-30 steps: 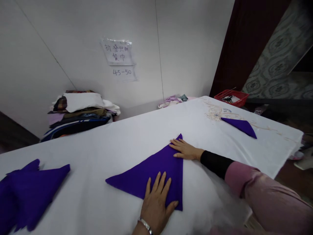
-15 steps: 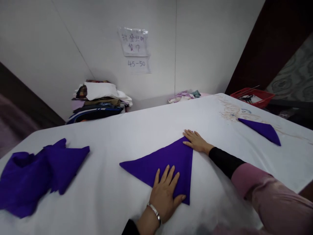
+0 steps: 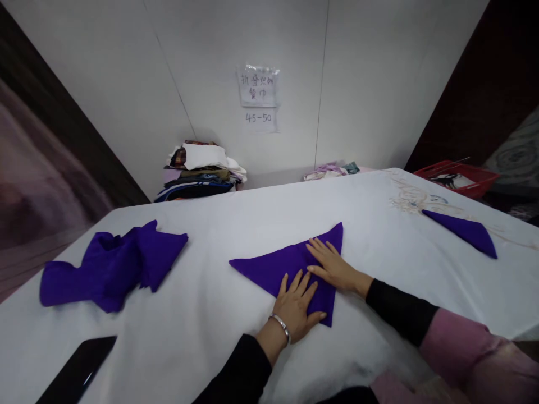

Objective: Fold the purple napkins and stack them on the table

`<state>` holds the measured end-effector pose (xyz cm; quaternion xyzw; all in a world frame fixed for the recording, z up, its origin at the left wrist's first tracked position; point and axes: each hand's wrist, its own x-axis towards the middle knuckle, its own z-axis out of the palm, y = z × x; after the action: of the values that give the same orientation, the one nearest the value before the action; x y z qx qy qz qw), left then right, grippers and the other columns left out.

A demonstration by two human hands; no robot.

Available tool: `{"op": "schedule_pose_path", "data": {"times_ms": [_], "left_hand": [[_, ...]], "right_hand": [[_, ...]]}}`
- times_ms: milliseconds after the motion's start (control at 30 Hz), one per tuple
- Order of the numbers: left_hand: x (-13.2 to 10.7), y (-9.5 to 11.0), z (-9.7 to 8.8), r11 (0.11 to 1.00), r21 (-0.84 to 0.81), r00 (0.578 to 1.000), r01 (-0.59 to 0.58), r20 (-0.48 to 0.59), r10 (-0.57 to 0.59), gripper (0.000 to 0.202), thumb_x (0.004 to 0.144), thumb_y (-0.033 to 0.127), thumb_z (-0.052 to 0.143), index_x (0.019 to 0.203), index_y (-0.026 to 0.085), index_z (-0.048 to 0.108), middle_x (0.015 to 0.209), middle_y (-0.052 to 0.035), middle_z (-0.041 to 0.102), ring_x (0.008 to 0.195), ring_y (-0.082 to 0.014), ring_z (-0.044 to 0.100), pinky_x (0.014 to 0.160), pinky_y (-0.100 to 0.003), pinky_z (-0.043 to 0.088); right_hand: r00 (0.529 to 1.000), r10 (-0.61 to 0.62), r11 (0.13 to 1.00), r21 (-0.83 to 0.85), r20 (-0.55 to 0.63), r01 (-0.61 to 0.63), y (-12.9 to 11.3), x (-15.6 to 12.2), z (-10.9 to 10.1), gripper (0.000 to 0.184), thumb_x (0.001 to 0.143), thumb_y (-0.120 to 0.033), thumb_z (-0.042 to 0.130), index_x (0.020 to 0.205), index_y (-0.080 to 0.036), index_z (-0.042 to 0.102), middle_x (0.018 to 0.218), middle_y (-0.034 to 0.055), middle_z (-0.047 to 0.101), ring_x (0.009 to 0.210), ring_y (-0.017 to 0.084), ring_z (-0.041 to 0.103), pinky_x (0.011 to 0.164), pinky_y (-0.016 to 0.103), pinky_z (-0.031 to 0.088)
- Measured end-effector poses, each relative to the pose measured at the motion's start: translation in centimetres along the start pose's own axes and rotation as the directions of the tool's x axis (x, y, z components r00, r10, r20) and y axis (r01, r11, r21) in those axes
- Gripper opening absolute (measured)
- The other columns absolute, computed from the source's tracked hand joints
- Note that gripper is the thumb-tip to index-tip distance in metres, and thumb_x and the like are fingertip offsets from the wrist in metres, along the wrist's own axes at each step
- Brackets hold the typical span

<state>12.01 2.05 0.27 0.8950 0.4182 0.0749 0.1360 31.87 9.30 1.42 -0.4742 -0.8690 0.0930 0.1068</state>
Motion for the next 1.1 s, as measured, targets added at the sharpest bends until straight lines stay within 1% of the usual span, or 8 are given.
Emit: {"op": "schedule_pose_path", "data": {"times_ms": [100, 233, 433, 533, 667, 867, 1000, 1100], "left_hand": [[0.0, 0.0, 0.0, 1.0, -0.001, 1.0, 0.002, -0.002, -0.002, 0.072, 0.082, 0.068, 0.026, 0.142, 0.028, 0.022, 0.15, -0.0061, 0.024, 0.138, -0.0264, 0.015, 0.109, -0.059, 0.01], [-0.2, 0.2, -0.1, 1.0, -0.024, 1.0, 0.004, 0.009, -0.004, 0.072, 0.081, 0.069, 0.025, 0.14, 0.027, 0.027, 0.15, -0.0058, 0.023, 0.139, -0.0262, 0.013, 0.109, -0.059, 0.009], [0.2, 0.3, -1.2, 0.993, -0.108, 0.998, 0.041, 0.046, -0.037, 0.071, 0.082, 0.069, 0.024, 0.139, 0.027, 0.029, 0.148, -0.006, 0.03, 0.138, -0.0243, 0.017, 0.109, -0.058, 0.012], [1.3, -0.4, -1.9, 0.988, -0.088, 0.992, 0.127, -0.013, -0.128, 0.069, 0.083, 0.068, 0.022, 0.138, 0.028, 0.03, 0.148, -0.0054, 0.03, 0.138, -0.0247, 0.017, 0.109, -0.057, 0.012], [2.4, -2.5, -2.2, 0.963, 0.029, 0.96, 0.267, -0.093, -0.263, 0.073, 0.082, 0.068, 0.024, 0.138, 0.022, 0.032, 0.149, -0.0083, 0.025, 0.139, -0.026, 0.011, 0.11, -0.056, 0.006], [1.3, -6.6, -2.5, 0.892, 0.085, 0.896, 0.444, -0.042, -0.442, 0.08, 0.08, 0.072, 0.017, 0.142, 0.021, 0.022, 0.152, -0.0061, 0.018, 0.139, -0.0258, 0.008, 0.11, -0.054, 0.005], [0.2, -9.5, -3.3, 0.827, 0.111, 0.834, 0.552, -0.052, -0.549, 0.079, 0.081, 0.07, 0.016, 0.142, 0.021, 0.022, 0.152, -0.0062, 0.016, 0.139, -0.0258, 0.007, 0.11, -0.054, 0.004], [-0.6, -12.0, -4.2, 0.761, 0.114, 0.769, 0.639, -0.069, -0.635, 0.079, 0.081, 0.069, 0.016, 0.142, 0.02, 0.024, 0.152, -0.0066, 0.014, 0.139, -0.0269, 0.007, 0.11, -0.054, 0.006]], "right_hand": [[0.998, 0.052, 0.998, -0.034, -0.026, -0.053, -1.5, -0.5, 1.4, 0.072, 0.09, -0.061, 0.021, 0.143, -0.014, 0.024, 0.15, 0.0119, 0.017, 0.138, 0.025, 0.011, 0.11, 0.046, 0.012], [0.982, 0.17, 0.978, -0.111, -0.077, -0.178, -0.4, -0.6, 3.1, 0.074, 0.088, -0.063, 0.023, 0.14, -0.01, 0.031, 0.147, 0.0156, 0.024, 0.137, 0.029, 0.017, 0.108, 0.05, 0.015], [0.985, 0.128, 0.976, -0.161, -0.118, -0.146, 0.6, -0.7, 4.3, 0.071, 0.089, -0.061, 0.021, 0.14, -0.013, 0.032, 0.147, 0.0137, 0.028, 0.136, 0.029, 0.019, 0.107, 0.051, 0.017], [0.985, 0.118, 0.975, -0.172, -0.126, -0.139, 0.6, -0.8, 4.5, 0.072, 0.089, -0.061, 0.02, 0.14, -0.012, 0.033, 0.147, 0.0143, 0.028, 0.136, 0.03, 0.019, 0.106, 0.052, 0.017], [0.983, 0.131, 0.974, -0.167, -0.131, -0.152, 0.5, -0.7, 4.5, 0.077, 0.086, -0.066, 0.019, 0.139, -0.012, 0.034, 0.146, 0.0147, 0.029, 0.136, 0.031, 0.02, 0.107, 0.052, 0.017], [0.982, 0.152, 0.97, -0.172, -0.109, -0.17, 0.5, -0.7, 4.5, 0.08, 0.085, -0.067, 0.019, 0.139, -0.011, 0.034, 0.146, 0.0131, 0.029, 0.136, 0.03, 0.019, 0.107, 0.051, 0.016], [0.982, 0.154, 0.973, -0.159, -0.107, -0.17, 0.7, -0.7, 4.7, 0.079, 0.085, -0.067, 0.017, 0.14, -0.012, 0.032, 0.146, 0.0126, 0.029, 0.136, 0.03, 0.018, 0.108, 0.051, 0.015], [0.983, 0.152, 0.973, -0.158, -0.106, -0.168, 0.8, -0.7, 4.8, 0.079, 0.085, -0.068, 0.017, 0.141, -0.013, 0.032, 0.147, 0.0124, 0.029, 0.136, 0.03, 0.018, 0.108, 0.052, 0.014]]}}
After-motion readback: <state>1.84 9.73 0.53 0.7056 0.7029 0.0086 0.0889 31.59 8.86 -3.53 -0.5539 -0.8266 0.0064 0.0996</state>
